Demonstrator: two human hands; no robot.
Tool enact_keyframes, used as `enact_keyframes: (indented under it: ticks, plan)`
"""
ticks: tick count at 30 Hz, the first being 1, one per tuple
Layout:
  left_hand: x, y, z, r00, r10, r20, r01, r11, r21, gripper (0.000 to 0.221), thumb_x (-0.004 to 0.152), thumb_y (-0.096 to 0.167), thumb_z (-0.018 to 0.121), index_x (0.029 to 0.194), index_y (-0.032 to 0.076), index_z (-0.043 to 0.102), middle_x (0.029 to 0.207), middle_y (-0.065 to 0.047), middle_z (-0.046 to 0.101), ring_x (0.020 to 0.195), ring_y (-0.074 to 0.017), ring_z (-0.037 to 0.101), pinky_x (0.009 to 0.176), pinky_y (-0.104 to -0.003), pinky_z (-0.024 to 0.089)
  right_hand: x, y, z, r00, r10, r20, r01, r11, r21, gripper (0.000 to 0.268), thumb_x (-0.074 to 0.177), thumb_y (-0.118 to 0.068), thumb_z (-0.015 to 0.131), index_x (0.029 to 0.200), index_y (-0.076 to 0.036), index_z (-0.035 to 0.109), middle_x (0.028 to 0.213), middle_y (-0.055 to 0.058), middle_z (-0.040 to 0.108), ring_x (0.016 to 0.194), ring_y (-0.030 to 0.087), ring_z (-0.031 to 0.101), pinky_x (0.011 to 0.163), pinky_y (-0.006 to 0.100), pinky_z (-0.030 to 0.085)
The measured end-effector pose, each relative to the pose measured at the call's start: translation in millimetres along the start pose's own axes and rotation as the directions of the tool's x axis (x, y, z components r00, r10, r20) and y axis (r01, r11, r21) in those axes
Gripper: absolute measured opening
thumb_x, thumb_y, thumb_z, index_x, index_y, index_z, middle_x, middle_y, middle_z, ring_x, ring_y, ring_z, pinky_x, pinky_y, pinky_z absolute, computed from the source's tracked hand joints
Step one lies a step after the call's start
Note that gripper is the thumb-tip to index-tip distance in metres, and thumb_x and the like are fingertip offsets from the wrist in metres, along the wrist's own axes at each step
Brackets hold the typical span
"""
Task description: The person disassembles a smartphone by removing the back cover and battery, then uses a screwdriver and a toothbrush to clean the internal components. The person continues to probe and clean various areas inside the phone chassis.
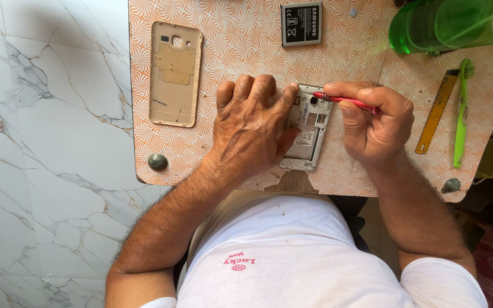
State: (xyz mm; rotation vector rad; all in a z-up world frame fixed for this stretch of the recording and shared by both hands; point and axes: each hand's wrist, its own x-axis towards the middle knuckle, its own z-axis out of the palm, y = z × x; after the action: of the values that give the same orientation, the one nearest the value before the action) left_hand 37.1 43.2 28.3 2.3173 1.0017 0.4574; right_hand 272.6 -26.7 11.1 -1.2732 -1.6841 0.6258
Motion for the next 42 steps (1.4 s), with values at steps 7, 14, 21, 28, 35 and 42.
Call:
enact_keyframes:
  ticks: [7,14,21,28,35,42]
  plan:
    - [0,0,1,1.000,0.005,-0.007,-0.005,1.000,-0.012,0.074,0.077,0.039,0.086,0.139,0.008,0.061,0.112,-0.013,0.055,0.110,-0.0314,0.050,0.100,-0.051,0.033,1,1,0,1.000,0.008,0.009,-0.008,1.000,0.004,0.022,0.115,-0.015,0.061,0.121,-0.002,0.044,0.109,0.025,0.075,0.100,0.023,0.077,0.085,0.029,0.065]
    - [0,-1,1,1.000,0.004,0.000,-0.004,1.000,-0.009,0.073,0.077,0.038,0.087,0.138,0.008,0.061,0.112,-0.013,0.055,0.110,-0.0307,0.050,0.099,-0.051,0.034,0,8,1,1.000,-0.021,0.000,0.021,0.999,0.030,0.021,0.113,-0.014,0.060,0.122,-0.002,0.045,0.112,0.025,0.075,0.095,0.021,0.077,0.078,0.026,0.065]
    - [0,-1,1,1.000,0.015,-0.007,-0.015,1.000,-0.004,0.074,0.077,0.039,0.087,0.139,0.008,0.061,0.112,-0.013,0.055,0.109,-0.0308,0.050,0.098,-0.051,0.034,0,10,3,0.997,-0.077,0.000,0.077,0.997,-0.020,0.023,0.114,-0.013,0.058,0.123,-0.004,0.039,0.113,0.025,0.074,0.098,0.023,0.077,0.081,0.028,0.066]
    - [0,-2,0,1.000,0.020,-0.012,-0.020,1.000,0.006,0.074,0.077,0.040,0.087,0.139,0.009,0.061,0.112,-0.012,0.055,0.109,-0.0303,0.050,0.098,-0.051,0.033,2,8,4,0.997,-0.071,0.003,0.071,0.997,-0.019,0.024,0.115,-0.014,0.058,0.124,-0.004,0.038,0.114,0.025,0.074,0.100,0.023,0.077,0.085,0.029,0.066]
    - [1,-2,0,1.000,0.021,-0.018,-0.021,1.000,0.002,0.074,0.076,0.039,0.087,0.138,0.008,0.061,0.112,-0.013,0.055,0.109,-0.0311,0.050,0.098,-0.051,0.033,3,5,5,1.000,-0.026,0.015,0.026,1.000,-0.010,0.022,0.113,-0.012,0.058,0.123,-0.004,0.041,0.113,0.026,0.074,0.099,0.025,0.077,0.084,0.031,0.066]
    - [1,-2,1,1.000,0.015,-0.014,-0.015,0.999,-0.035,0.073,0.076,0.037,0.087,0.137,0.007,0.062,0.112,-0.013,0.056,0.109,-0.0310,0.051,0.099,-0.051,0.034,3,7,6,0.998,-0.069,-0.008,0.069,0.998,-0.006,0.023,0.114,-0.014,0.059,0.122,-0.004,0.040,0.113,0.024,0.074,0.100,0.023,0.077,0.085,0.029,0.066]
